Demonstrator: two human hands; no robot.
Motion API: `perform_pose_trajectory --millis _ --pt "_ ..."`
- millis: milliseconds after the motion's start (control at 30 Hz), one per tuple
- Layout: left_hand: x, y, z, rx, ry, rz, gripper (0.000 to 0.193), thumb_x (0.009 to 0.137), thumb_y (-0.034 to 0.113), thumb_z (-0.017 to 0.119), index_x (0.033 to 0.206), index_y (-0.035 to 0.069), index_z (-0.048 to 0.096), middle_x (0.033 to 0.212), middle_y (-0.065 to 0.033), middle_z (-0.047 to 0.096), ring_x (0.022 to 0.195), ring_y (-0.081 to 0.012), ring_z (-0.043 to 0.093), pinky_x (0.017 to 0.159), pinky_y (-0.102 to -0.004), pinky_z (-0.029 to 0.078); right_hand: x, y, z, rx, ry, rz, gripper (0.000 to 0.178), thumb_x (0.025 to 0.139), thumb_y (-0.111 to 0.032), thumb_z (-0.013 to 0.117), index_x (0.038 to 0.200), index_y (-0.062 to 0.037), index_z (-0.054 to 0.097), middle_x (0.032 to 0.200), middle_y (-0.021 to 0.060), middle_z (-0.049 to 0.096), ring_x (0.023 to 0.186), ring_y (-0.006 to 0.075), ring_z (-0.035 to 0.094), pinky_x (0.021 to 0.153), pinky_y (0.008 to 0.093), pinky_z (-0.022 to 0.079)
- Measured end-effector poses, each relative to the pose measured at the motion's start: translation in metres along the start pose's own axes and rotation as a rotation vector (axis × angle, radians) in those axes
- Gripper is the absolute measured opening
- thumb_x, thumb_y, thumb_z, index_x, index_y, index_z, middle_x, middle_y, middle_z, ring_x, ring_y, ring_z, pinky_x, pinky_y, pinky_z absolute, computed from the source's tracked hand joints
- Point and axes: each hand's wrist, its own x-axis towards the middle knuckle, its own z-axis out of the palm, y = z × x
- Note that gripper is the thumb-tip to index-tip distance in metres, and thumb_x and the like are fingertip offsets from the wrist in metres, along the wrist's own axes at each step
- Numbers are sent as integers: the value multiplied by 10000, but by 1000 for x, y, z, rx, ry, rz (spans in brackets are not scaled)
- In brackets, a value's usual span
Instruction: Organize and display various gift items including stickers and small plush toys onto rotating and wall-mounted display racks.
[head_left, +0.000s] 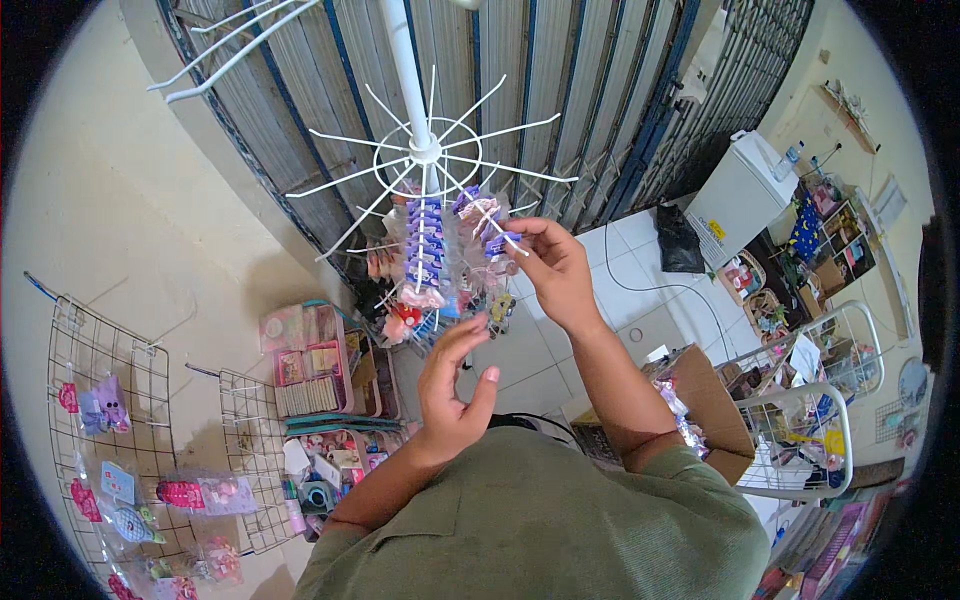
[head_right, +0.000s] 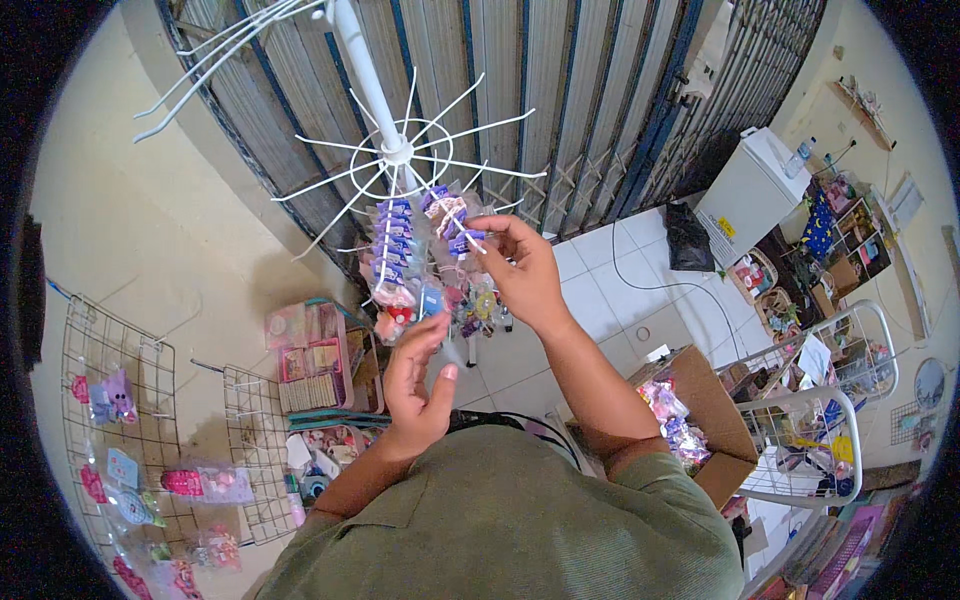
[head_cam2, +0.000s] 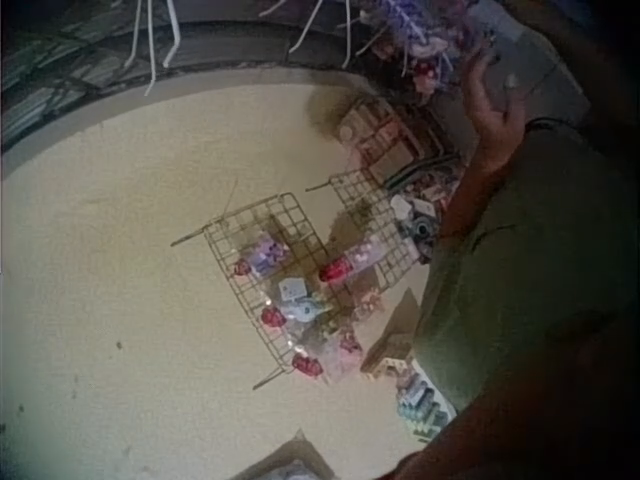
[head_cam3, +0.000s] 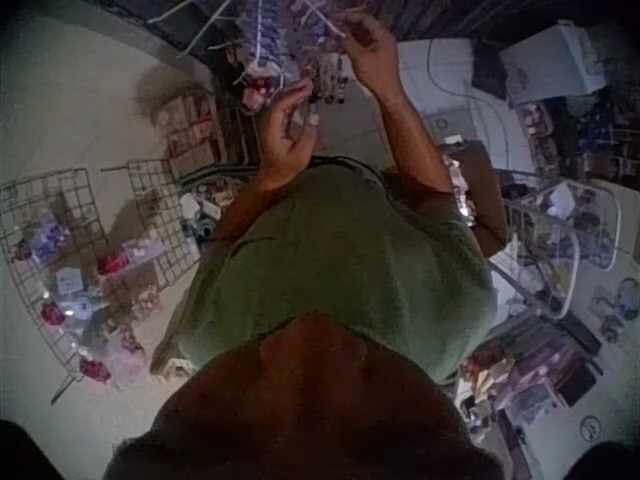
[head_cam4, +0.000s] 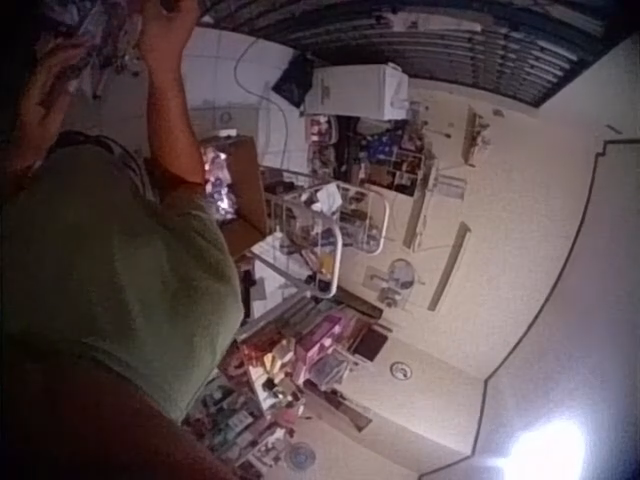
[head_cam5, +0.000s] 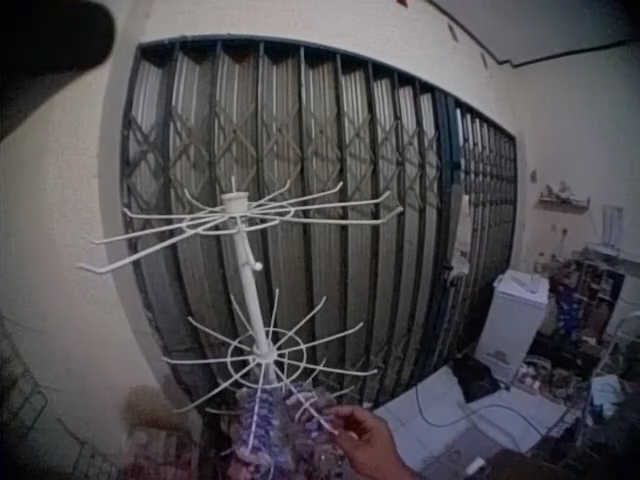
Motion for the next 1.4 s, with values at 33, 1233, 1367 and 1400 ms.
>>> perform_pose_trajectory --millis 33,1233,1367,1400 --pt "0 -1 -4 11 -10 1 372 856 -27 653 1223 -54 599 1298 -226 609 1231 -322 592 1054 -392 438 0 2 -1 0 6 1 257 945 40 632 1201 20 614 1047 47 672 899 100 624 777 269 521" --pt "-95 -61 90 -292 -966 -532 278 940 98 676 1192 -5 623 1038 -95 708 921 -132 667 823 -279 529 -329 7 -21 -650 680 454 245 921 -160 698 1135 -43 677 1002 98 713 865 184 666 758 323 523" --pt "-112 -49 120 -307 -1022 -558 251 935 88 678 1165 -7 640 1024 -97 712 914 -132 671 823 -281 533 -378 -1 -58 -710 825 469 202 913 -151 701 1077 -35 702 965 99 719 831 195 674 757 327 526" --pt "-115 -47 127 -283 -1043 -558 234 947 73 659 1163 -13 635 1045 -97 707 951 -134 663 852 -283 524 -389 -5 -72 -721 874 516 191 913 -149 699 1065 -33 704 951 101 719 815 193 673 744 328 527"
